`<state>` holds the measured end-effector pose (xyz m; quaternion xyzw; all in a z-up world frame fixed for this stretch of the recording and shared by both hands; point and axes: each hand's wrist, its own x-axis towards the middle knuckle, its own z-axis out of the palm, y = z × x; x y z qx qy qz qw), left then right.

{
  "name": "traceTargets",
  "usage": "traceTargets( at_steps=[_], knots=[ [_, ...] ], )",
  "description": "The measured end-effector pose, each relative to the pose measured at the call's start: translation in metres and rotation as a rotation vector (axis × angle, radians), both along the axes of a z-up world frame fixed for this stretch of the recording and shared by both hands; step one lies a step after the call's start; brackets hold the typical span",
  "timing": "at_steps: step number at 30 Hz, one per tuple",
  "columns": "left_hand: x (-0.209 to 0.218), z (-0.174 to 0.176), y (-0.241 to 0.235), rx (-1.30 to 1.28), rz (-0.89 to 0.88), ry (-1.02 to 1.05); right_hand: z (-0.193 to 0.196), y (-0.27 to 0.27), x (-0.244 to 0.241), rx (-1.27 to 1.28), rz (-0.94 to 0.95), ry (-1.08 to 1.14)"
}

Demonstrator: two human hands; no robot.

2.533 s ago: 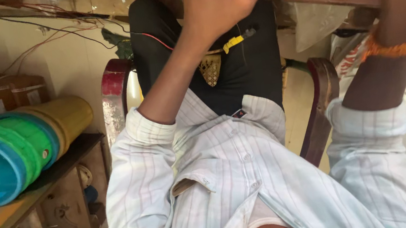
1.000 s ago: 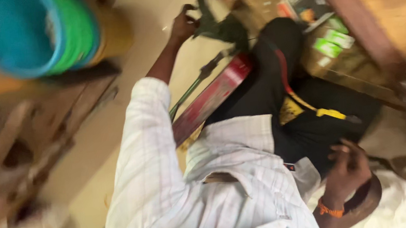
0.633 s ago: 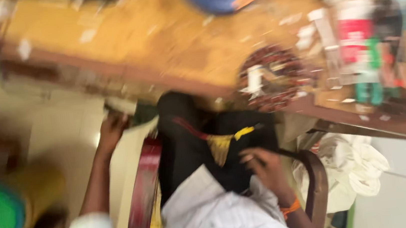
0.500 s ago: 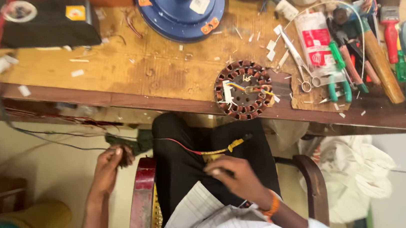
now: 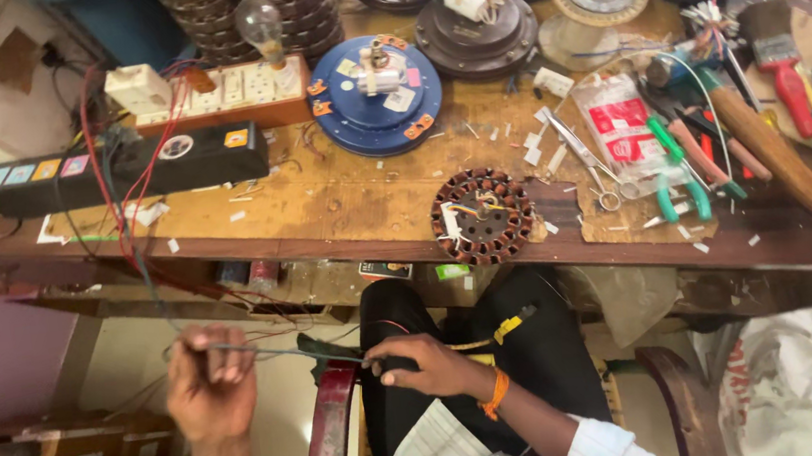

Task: The person is repairing an electrical component, likely a motor stator, by hand. They are seen manipulating wires, using pliers to cut and adjust them, and applying white tape to insulate connections. The work is performed on a cluttered workbench in a workshop setting.

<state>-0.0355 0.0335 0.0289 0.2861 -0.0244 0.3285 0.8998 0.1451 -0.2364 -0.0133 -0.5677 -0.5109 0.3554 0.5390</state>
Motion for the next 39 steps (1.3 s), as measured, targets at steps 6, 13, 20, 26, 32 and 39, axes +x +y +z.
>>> traceTargets(
  at_steps=[6,13,20,26,32,39],
  knots=[
    [-0.014,0.005,0.045,0.140,0.239,0.089,0.064,0.012,-0.008,0.002,0.000,-0.005],
    [-0.060,0.050,0.002,1.066,0.284,1.224,0.143,0.047,-0.012,0.180,0.016,-0.261],
    [-0.091,0.086,-0.051,1.354,0.536,1.341,0.132,0.077,-0.054,0.176,0.082,-0.037],
    [-0.105,0.086,-0.049,1.488,0.807,1.296,0.068,0.098,-0.064,0.342,0.322,0.130],
    [-0.112,0.094,-0.049,1.512,0.800,1.357,0.006,0.101,-0.052,0.139,0.233,-0.378],
    [-0.078,0.124,-0.052,1.713,0.759,1.262,0.070,0.032,-0.023,-0.073,0.084,-0.385]
  ],
)
